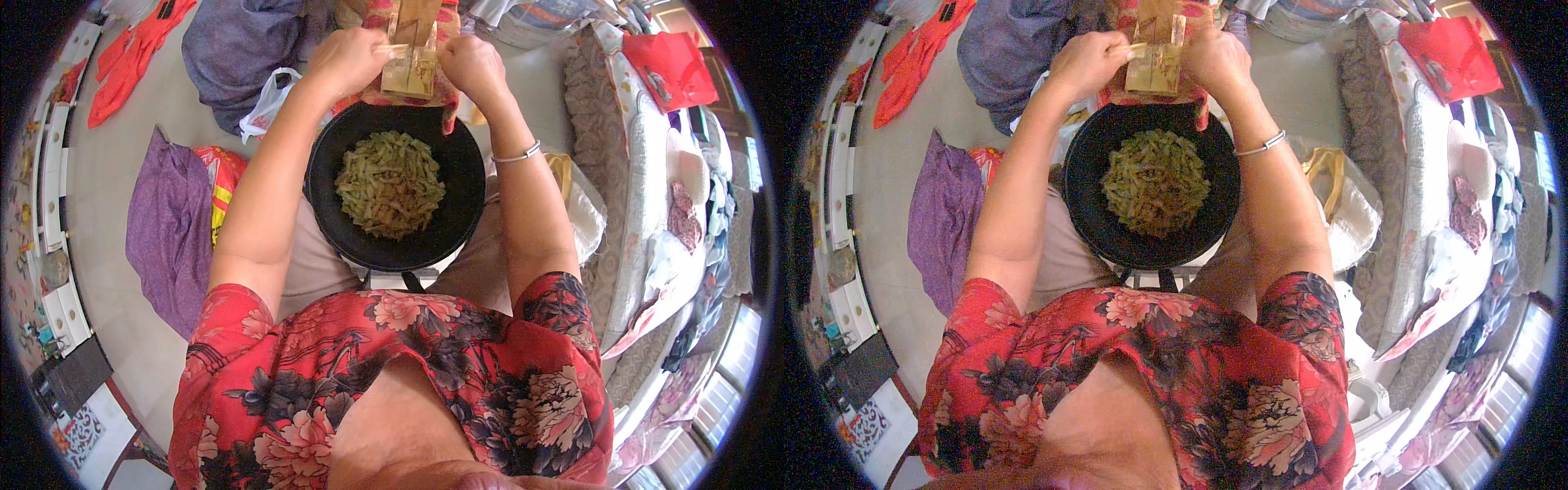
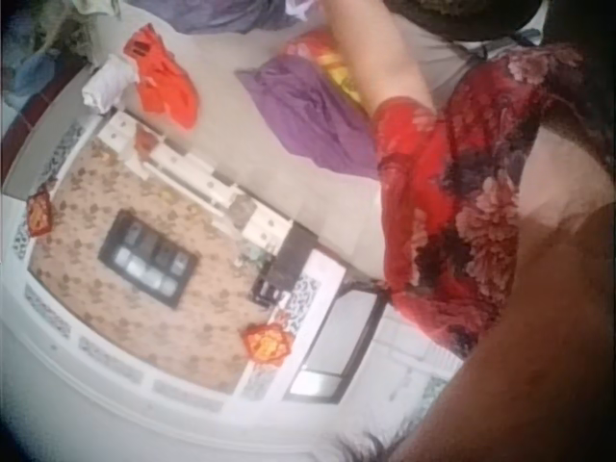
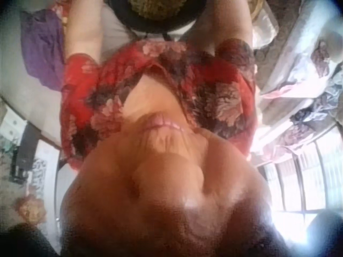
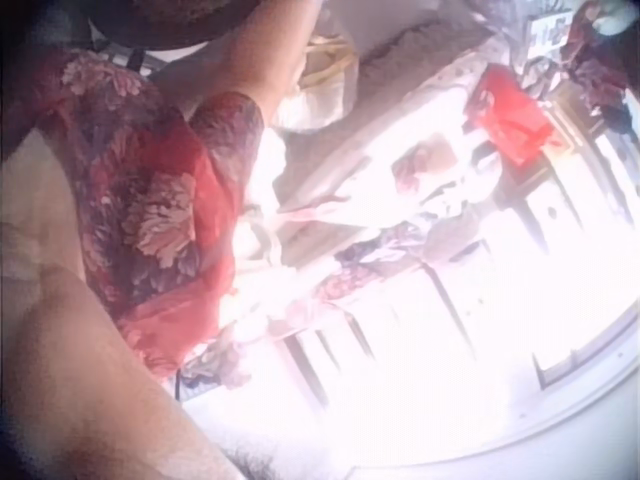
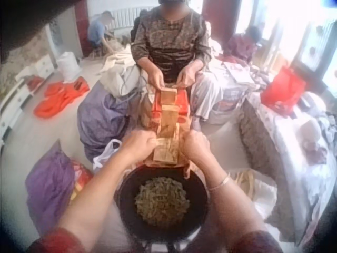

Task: The person weaves a small basket by hand, interlacing thin strips of material around a rectangular frame. They repeatedly pull and tuck the strips to secure the weave while seated on the floor.

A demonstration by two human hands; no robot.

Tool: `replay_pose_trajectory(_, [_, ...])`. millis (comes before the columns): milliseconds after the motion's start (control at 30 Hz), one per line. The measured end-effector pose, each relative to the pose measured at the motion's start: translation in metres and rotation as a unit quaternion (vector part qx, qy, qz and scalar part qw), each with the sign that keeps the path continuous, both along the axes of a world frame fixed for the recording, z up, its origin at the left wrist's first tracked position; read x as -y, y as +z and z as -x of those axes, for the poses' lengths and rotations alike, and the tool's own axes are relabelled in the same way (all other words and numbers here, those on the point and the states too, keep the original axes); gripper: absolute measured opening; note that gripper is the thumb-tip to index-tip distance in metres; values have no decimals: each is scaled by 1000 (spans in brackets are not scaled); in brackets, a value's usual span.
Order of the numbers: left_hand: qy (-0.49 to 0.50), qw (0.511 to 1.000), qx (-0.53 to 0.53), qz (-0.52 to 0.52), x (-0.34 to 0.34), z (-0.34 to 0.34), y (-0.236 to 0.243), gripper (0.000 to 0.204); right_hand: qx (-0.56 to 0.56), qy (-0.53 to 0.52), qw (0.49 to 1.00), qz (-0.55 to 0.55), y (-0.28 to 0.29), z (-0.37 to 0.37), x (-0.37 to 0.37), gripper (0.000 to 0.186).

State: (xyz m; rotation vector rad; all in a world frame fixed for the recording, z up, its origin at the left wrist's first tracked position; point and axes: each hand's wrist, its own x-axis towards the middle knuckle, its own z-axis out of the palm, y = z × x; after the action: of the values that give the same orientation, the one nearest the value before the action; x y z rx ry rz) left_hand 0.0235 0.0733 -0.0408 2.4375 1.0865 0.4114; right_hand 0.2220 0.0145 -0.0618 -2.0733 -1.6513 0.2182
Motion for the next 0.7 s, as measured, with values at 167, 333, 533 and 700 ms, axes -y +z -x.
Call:
replay_pose_trajectory(167, [-50,993,72,84,46,18,7,43,-528,123,833,111,33,21,36,23])
replay_pose_trajectory(333, [-1,814,469,344,81,-9,3,35,-782,148,588,146,29,63,59,22])
replay_pose_trajectory(533, [-70,441,741,501,34,17,20,35,-688,226,662,191,39,72,61,21])
replay_pose_trajectory(700, [177,580,747,272,37,29,56,33,-692,216,671,159,51,74,66,23])
